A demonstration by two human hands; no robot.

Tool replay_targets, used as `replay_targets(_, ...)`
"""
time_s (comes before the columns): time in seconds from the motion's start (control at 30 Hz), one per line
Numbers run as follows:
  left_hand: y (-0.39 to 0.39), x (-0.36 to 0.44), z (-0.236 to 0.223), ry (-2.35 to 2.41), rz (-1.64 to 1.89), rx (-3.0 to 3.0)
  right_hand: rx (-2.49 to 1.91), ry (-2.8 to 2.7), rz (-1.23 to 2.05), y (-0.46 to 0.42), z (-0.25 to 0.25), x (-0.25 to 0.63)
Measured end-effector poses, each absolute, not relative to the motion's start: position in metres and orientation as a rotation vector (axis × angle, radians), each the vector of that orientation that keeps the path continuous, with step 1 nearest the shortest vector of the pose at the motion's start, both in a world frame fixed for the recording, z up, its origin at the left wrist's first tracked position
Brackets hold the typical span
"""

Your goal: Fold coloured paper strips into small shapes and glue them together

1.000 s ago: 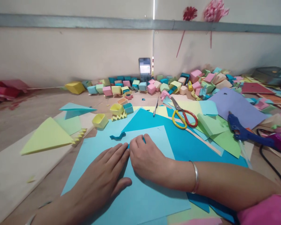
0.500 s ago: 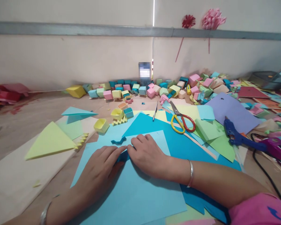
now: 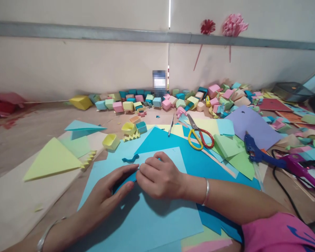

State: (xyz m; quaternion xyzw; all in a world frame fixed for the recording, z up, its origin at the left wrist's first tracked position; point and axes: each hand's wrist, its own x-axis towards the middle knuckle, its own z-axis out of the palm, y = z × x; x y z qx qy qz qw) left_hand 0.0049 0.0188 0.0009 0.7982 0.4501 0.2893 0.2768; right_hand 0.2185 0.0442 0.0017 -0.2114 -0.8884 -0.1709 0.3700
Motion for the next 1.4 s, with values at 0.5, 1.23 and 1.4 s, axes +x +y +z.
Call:
replay_targets(0.5,0.028,0.005,-0.007,1.132,1.012,2.345,-0.803,-2.285,0.199,0.053,-0.002,0.222)
replay_targets(1.23,0.043,0.002,0.004,1.369,0.705,1.993,-1.204,-1.523,1.076,0.077,-0.013,0.233)
replay_targets(1.4,0.038,0.002,-0.005,1.175,0.809,1.768,-1.192,-1.345,1.189,0.081,-0.014,0.236)
